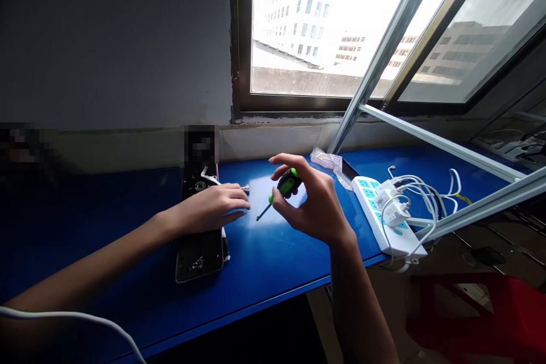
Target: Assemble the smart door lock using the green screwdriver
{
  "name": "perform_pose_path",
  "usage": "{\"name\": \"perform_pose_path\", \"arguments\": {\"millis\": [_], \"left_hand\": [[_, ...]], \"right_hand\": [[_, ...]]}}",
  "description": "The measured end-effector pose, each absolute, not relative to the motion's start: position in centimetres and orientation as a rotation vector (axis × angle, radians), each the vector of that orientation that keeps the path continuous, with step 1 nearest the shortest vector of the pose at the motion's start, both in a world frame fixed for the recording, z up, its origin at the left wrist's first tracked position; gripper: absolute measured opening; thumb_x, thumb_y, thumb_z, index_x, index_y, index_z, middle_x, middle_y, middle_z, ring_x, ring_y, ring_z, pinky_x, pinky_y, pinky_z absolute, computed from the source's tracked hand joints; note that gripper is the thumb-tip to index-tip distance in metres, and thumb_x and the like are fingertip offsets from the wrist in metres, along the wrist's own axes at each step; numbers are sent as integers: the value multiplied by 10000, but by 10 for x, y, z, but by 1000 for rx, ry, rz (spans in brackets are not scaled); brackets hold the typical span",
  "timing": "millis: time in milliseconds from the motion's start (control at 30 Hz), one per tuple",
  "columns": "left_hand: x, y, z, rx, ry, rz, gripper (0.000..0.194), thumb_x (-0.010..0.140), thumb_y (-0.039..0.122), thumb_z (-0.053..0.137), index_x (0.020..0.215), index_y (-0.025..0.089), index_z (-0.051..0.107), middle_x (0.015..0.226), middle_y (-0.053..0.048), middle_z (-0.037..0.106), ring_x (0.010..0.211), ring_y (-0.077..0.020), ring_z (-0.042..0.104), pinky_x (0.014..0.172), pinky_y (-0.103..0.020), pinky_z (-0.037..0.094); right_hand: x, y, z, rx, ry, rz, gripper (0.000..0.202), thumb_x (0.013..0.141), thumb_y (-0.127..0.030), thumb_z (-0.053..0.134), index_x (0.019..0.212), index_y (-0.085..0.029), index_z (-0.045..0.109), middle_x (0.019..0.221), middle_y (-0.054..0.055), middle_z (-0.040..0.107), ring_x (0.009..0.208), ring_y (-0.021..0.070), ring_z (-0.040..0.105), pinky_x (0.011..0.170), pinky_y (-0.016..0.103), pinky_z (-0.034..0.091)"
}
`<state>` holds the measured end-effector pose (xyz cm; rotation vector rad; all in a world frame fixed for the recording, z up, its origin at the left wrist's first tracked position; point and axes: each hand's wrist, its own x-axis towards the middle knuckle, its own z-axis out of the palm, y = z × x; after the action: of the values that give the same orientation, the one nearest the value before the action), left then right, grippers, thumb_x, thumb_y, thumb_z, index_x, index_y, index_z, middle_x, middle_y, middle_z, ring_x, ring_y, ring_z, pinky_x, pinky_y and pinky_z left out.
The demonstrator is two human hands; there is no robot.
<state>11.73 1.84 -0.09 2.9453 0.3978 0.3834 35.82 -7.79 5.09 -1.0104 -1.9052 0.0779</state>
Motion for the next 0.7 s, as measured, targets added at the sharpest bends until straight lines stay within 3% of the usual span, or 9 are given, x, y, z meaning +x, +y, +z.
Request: {"name": "perform_pose_path", "arguments": {"millis": [167,400,700], "left_hand": [[46,-5,-1,2720,511,798,241,1014,164,580,1200,192,731,1138,-93,737,1064,-218,675,925,-360,578],[-8,-43,-24,2461,611,816,387,895,42,565,1182,220,754,1067,-74,704,965,-183,682,830,-301,588],[-18,-52,-26,2432,591,639,419,852,93,635,1218,248,767,1141,-80,711,1001,-196,697,872,-300,589]], "right_hand": [[333,-79,54,-792,-1786,270,503,814,-139,818,1246,-238,580,973,11,743,878,194,756,709,337,640],[279,-91,58,-639,-1958,335,410,840,-166,829,1191,-228,627,1001,24,758,851,161,752,752,305,649],[243,-92,54,-636,-2129,170,312,880,-191,791,1149,-215,635,957,20,770,791,144,753,710,248,629]]}}
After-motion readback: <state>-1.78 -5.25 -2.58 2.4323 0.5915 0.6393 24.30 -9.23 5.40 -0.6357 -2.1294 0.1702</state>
